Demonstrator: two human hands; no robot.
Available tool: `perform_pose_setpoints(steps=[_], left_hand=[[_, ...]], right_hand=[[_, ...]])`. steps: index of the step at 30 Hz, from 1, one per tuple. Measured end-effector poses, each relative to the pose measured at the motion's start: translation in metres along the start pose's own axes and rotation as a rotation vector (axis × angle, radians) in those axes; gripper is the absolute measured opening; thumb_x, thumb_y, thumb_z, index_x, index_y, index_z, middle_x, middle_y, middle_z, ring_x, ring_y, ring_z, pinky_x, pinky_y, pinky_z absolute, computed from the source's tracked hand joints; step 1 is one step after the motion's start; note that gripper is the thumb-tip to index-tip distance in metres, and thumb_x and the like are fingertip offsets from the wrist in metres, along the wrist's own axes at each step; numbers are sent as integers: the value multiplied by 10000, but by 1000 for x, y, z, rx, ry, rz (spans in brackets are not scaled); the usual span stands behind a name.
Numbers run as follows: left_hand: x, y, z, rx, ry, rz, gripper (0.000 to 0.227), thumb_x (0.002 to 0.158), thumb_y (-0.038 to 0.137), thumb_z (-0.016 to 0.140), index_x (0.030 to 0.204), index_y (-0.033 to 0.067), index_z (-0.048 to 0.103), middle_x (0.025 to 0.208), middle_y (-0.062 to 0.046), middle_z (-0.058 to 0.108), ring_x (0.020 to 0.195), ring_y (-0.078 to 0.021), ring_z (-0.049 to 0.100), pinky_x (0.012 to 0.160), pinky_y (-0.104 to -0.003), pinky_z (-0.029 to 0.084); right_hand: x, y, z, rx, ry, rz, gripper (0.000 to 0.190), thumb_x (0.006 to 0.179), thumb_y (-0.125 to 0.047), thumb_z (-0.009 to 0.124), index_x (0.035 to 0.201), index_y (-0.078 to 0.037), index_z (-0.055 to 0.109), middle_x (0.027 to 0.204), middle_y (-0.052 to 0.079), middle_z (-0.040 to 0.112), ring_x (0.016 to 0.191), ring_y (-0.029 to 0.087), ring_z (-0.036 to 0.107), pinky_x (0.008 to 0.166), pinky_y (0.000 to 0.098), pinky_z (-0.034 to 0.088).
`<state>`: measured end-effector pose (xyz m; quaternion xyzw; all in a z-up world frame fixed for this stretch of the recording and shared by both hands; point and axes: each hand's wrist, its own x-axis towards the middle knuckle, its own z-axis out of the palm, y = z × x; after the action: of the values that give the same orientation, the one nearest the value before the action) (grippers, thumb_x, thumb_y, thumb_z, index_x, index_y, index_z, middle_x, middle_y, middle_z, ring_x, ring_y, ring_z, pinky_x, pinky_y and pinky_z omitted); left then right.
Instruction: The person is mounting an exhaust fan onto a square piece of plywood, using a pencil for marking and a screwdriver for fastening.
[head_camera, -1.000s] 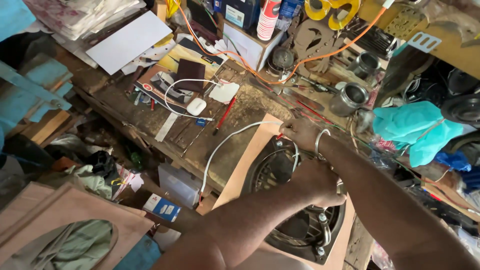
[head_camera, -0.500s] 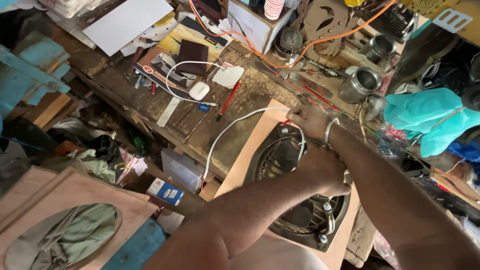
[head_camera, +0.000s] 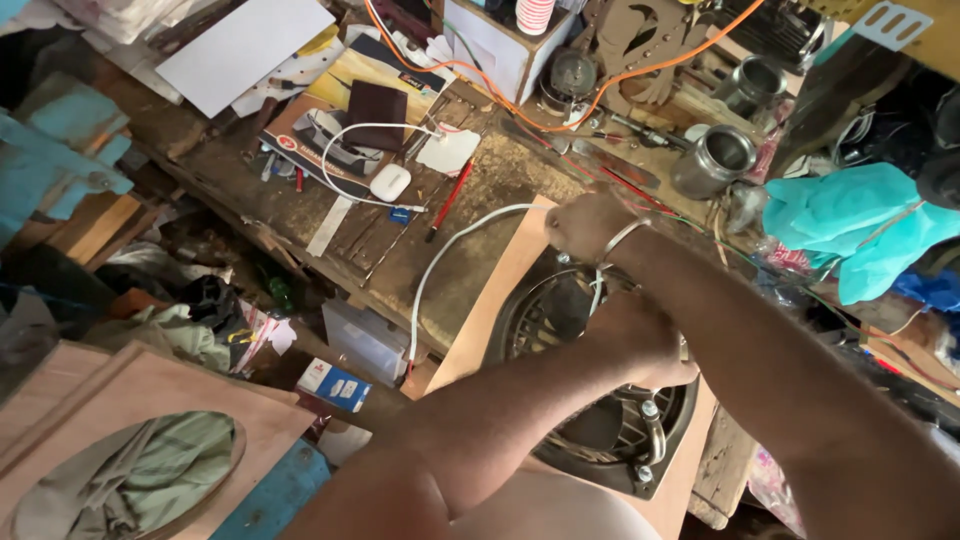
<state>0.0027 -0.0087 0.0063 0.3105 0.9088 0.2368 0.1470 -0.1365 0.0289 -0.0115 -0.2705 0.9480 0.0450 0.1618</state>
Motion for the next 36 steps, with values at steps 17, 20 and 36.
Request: perform_pose_setpoints(steps=[17, 20, 36], left_hand=[[1, -4, 6, 154, 4, 116, 579, 886, 622, 550, 1250, 201, 707, 1343, -110, 667, 1246, -302, 635, 1042, -508, 497], [-10, -4, 8, 159, 48, 124, 586, 911, 659, 550, 1212, 191, 734, 1329, -126, 683, 1256, -329, 639, 1103, -571, 442], [-38, -7, -9, 604, -70, 351, 1028, 642, 415, 920, 1533, 306, 420, 1443, -270, 438, 1287, -460, 515, 1046, -598, 435]], right_hand=[[-176, 52, 75, 1200, 868, 164, 260, 1076, -156, 598, 1244, 35, 650, 1144, 125, 754, 1115, 183, 706, 1050, 322, 529], [-240, 38, 117, 1296, 1050, 334, 244, 1069, -161, 610, 1216, 32, 630, 1127, 99, 731, 1086, 173, 719, 1008, 312, 572], [-384, -85, 311, 1658, 764, 1103, 240, 1002, -224, 632, 928, -4, 691, 761, 26, 624, 570, 110, 496, 522, 279, 379]])
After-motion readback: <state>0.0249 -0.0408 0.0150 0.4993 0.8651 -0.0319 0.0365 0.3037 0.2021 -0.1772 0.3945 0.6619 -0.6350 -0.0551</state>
